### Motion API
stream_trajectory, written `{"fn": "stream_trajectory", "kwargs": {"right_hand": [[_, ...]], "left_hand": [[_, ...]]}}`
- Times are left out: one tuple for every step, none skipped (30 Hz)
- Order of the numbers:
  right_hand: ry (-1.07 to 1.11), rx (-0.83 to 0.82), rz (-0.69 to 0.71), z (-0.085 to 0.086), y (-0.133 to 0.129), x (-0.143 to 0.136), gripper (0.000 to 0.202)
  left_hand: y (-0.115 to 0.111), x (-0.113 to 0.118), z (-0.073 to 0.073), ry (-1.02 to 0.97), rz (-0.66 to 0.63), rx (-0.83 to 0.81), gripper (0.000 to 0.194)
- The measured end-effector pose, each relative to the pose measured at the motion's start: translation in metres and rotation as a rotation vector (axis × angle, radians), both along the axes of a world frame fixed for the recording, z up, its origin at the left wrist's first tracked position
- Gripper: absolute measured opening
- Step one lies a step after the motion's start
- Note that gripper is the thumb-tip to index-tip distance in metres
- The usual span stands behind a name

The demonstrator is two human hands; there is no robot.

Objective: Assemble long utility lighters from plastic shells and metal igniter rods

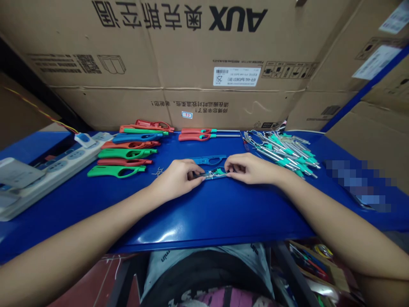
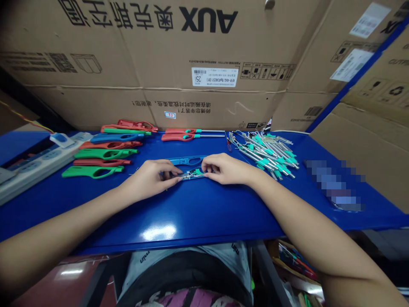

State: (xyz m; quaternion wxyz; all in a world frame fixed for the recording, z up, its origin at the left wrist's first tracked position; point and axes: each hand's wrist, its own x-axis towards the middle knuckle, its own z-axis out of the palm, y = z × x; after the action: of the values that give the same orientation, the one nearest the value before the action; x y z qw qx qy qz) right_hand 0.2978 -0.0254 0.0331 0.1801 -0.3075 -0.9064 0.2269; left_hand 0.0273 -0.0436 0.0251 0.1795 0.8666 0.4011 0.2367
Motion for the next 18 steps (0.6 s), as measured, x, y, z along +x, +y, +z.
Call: {"fn": "stream_trajectory", "kwargs": {"right_hand": [[0.006, -0.006, 0.001, 0.000, 0.000, 0.000, 0.006], [0.009, -0.009, 0.003, 0.000, 0.000, 0.000, 0.006], [0.009, -0.010, 0.003, 0.000, 0.000, 0.000, 0.005], [0.009, -0.008, 0.003, 0.000, 0.000, 0.000, 0.005], [0.009, -0.005, 0.003, 0.001, 0.000, 0.001, 0.006], [0.010, -0.003, 0.002, 0.001, 0.000, 0.001, 0.006], [0.012, -0.001, 0.001, 0.001, 0.000, 0.001, 0.007], [0.016, -0.002, -0.002, 0.001, 0.000, 0.001, 0.007], [0.023, -0.005, -0.004, 0.000, 0.000, 0.001, 0.008], [0.030, -0.010, -0.008, -0.001, 0.001, 0.000, 0.008], [0.037, -0.017, -0.013, -0.001, 0.001, 0.000, 0.008], [0.044, -0.024, -0.018, -0.002, 0.002, 0.000, 0.008], [0.050, -0.030, -0.023, -0.003, 0.003, -0.001, 0.008], [0.055, -0.035, -0.028, -0.004, 0.003, -0.001, 0.009], [0.059, -0.037, -0.033, -0.005, 0.004, -0.002, 0.009], [0.062, -0.038, -0.038, -0.006, 0.005, -0.002, 0.010], [0.064, -0.037, -0.043, -0.006, 0.005, -0.002, 0.010], [0.063, -0.036, -0.049, -0.006, 0.005, -0.002, 0.011]], "left_hand": [[0.000, 0.000, 0.000, 0.008, 0.006, 0.015, 0.019], [-0.001, -0.001, 0.001, 0.021, 0.014, 0.037, 0.020], [-0.002, -0.001, 0.002, 0.036, 0.023, 0.061, 0.022], [-0.003, -0.001, 0.003, 0.049, 0.027, 0.087, 0.022], [-0.004, 0.000, 0.004, 0.060, 0.020, 0.113, 0.022], [-0.005, 0.001, 0.004, 0.067, -0.006, 0.136, 0.022], [-0.006, 0.002, 0.004, 0.071, -0.049, 0.154, 0.022], [-0.007, 0.003, 0.003, 0.070, -0.101, 0.168, 0.023], [-0.008, 0.004, 0.002, 0.071, -0.157, 0.175, 0.023], [-0.009, 0.005, 0.000, 0.076, -0.206, 0.173, 0.025], [-0.010, 0.006, -0.002, 0.083, -0.240, 0.164, 0.027], [-0.011, 0.008, -0.003, 0.092, -0.262, 0.150, 0.029], [-0.011, 0.009, -0.005, 0.101, -0.273, 0.137, 0.031], [-0.012, 0.009, -0.007, 0.110, -0.278, 0.127, 0.033], [-0.012, 0.010, -0.008, 0.115, -0.280, 0.120, 0.035], [-0.012, 0.010, -0.008, 0.117, -0.281, 0.115, 0.036], [-0.012, 0.011, -0.009, 0.118, -0.280, 0.113, 0.037], [-0.012, 0.011, -0.009, 0.122, -0.280, 0.111, 0.038]]}}
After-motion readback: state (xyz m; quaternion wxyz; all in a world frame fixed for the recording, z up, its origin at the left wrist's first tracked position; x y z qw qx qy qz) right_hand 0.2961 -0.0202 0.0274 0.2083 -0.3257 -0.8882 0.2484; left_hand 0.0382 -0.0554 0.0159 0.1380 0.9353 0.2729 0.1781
